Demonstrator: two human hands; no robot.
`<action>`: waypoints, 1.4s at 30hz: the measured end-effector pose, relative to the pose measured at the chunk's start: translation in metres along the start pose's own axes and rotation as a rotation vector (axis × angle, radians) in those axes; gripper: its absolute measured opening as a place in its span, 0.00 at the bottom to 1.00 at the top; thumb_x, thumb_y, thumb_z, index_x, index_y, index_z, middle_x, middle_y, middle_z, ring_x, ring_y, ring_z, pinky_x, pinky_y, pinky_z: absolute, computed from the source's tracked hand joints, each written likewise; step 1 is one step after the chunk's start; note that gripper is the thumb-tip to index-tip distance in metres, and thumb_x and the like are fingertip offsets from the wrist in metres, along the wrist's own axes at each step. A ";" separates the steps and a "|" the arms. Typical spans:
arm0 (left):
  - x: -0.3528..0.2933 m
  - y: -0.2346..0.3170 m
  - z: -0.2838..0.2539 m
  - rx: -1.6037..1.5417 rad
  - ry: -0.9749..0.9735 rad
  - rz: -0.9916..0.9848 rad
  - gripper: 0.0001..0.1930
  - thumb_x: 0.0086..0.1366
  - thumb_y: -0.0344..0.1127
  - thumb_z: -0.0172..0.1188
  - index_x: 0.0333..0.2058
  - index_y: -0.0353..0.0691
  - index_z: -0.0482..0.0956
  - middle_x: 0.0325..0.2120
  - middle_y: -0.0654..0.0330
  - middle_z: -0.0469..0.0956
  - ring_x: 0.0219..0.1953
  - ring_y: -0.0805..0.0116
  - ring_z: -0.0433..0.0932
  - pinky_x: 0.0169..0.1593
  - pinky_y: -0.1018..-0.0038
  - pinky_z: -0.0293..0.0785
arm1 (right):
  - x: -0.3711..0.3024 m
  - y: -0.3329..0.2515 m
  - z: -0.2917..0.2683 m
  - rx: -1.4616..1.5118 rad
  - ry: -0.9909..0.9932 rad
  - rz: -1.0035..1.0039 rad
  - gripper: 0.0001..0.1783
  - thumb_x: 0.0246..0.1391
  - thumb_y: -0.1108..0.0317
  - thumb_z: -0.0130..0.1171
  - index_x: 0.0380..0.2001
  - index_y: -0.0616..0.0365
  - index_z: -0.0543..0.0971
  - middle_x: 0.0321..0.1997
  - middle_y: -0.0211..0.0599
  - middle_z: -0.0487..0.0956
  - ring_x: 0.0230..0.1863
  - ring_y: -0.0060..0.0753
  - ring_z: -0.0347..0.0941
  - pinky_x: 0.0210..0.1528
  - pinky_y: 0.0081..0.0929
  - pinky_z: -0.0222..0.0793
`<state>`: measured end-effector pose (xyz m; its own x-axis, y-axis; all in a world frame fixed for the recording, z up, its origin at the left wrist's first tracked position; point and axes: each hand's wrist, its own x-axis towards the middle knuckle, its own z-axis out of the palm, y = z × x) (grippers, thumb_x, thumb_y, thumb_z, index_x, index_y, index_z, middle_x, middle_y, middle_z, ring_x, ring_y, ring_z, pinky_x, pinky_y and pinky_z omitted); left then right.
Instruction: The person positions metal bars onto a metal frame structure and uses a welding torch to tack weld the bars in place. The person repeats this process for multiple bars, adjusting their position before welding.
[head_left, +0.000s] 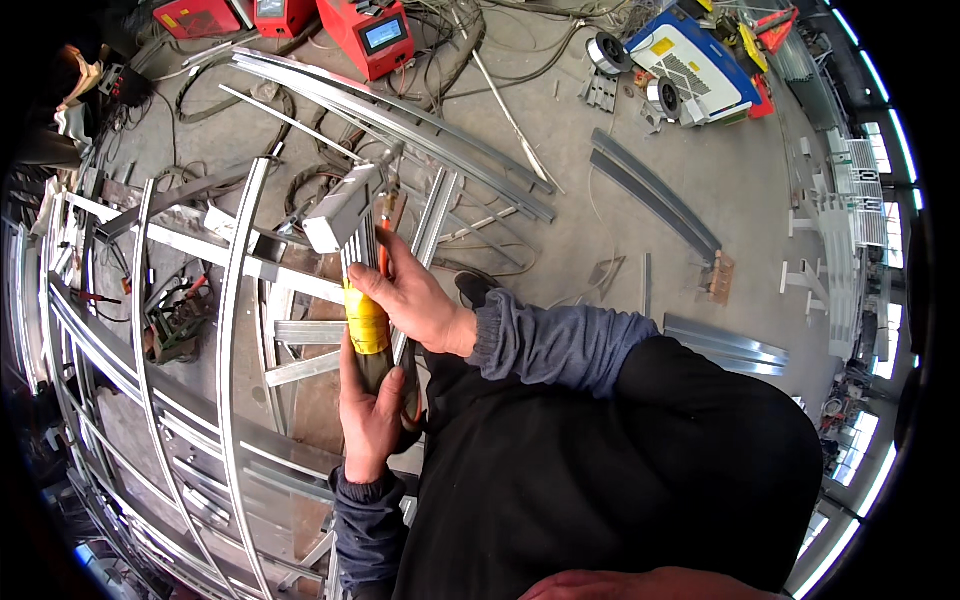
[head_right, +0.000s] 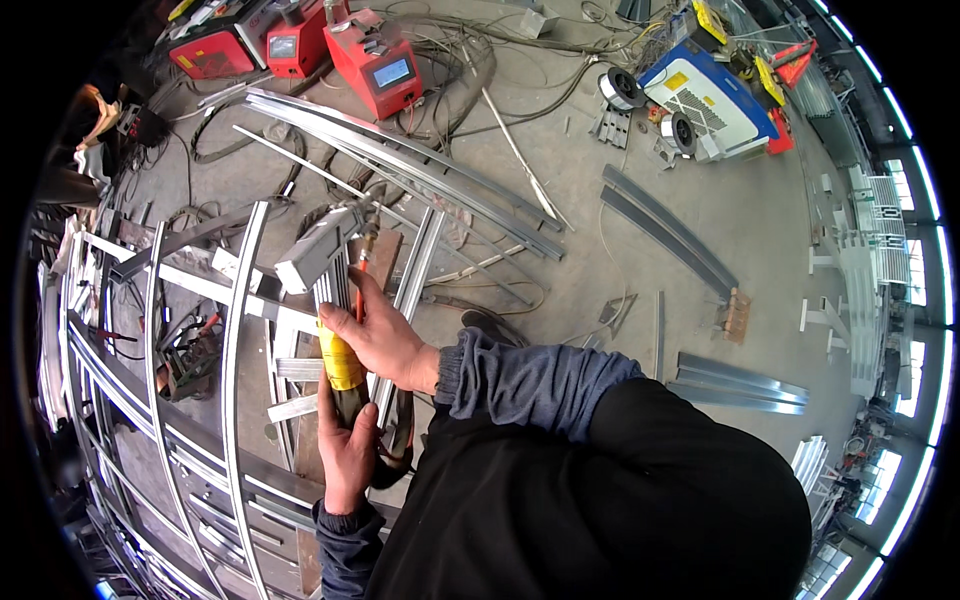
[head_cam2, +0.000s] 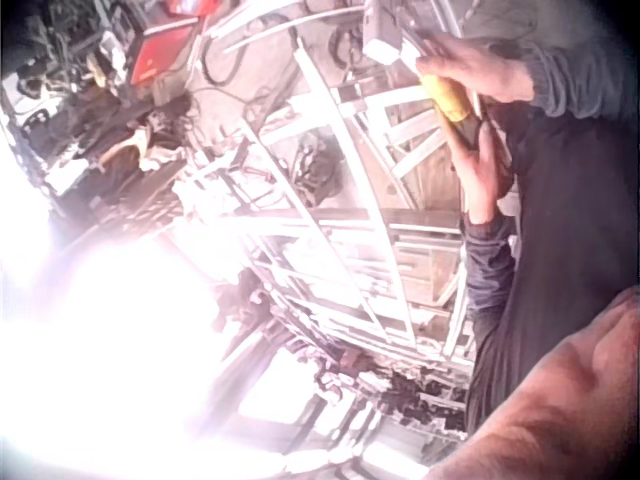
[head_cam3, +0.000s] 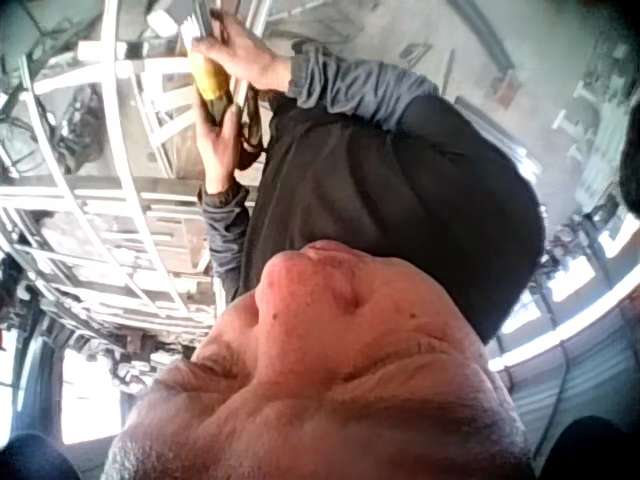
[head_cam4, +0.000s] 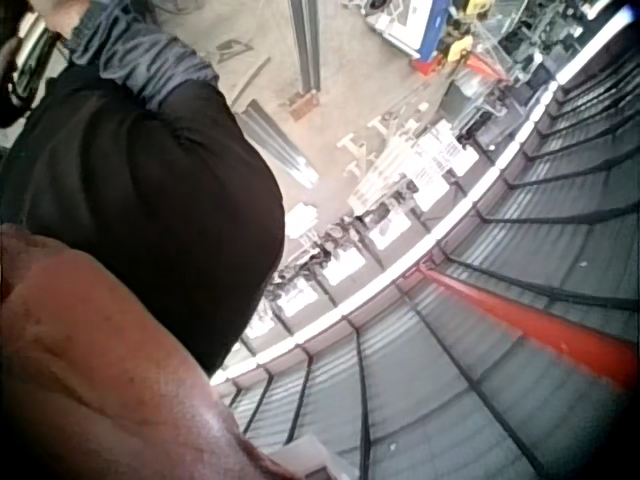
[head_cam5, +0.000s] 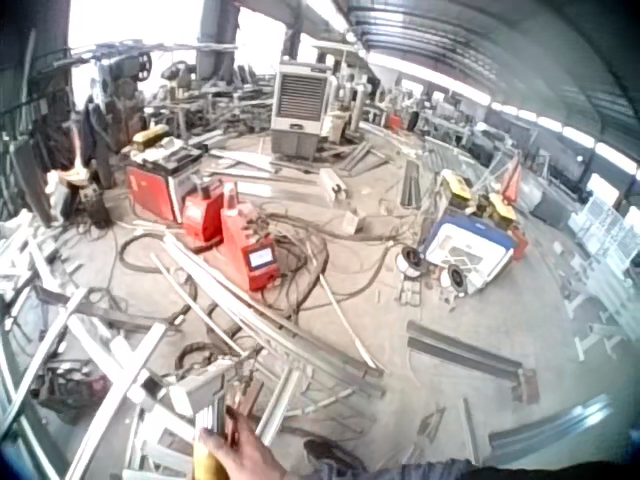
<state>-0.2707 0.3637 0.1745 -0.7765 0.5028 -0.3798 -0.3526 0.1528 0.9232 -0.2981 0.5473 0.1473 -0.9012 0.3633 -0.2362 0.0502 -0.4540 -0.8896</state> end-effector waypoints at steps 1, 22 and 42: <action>-0.004 0.005 -0.005 -0.066 -0.011 -0.062 0.42 0.76 0.20 0.60 0.83 0.38 0.51 0.70 0.52 0.73 0.63 0.67 0.78 0.63 0.71 0.78 | 0.003 0.009 -0.002 0.015 -0.016 0.055 0.39 0.75 0.49 0.65 0.76 0.61 0.63 0.65 0.44 0.78 0.62 0.34 0.76 0.66 0.34 0.73; 0.018 -0.027 -0.097 -0.131 -0.288 -0.228 0.42 0.78 0.32 0.65 0.82 0.31 0.52 0.71 0.52 0.73 0.68 0.66 0.74 0.71 0.68 0.70 | -0.001 0.033 0.008 -0.149 0.054 0.504 0.34 0.71 0.38 0.66 0.59 0.58 0.77 0.49 0.37 0.83 0.49 0.27 0.78 0.52 0.32 0.77; 0.028 -0.051 -0.093 -0.216 -0.358 -0.288 0.39 0.81 0.39 0.62 0.81 0.37 0.52 0.61 0.55 0.77 0.52 0.71 0.79 0.56 0.72 0.79 | 0.001 0.033 0.002 0.024 0.130 0.501 0.30 0.69 0.45 0.72 0.60 0.57 0.78 0.55 0.39 0.83 0.56 0.29 0.78 0.59 0.34 0.76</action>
<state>-0.3231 0.2910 0.1115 -0.4174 0.7322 -0.5383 -0.6551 0.1680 0.7366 -0.2986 0.5309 0.1184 -0.7080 0.1935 -0.6792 0.4508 -0.6166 -0.6455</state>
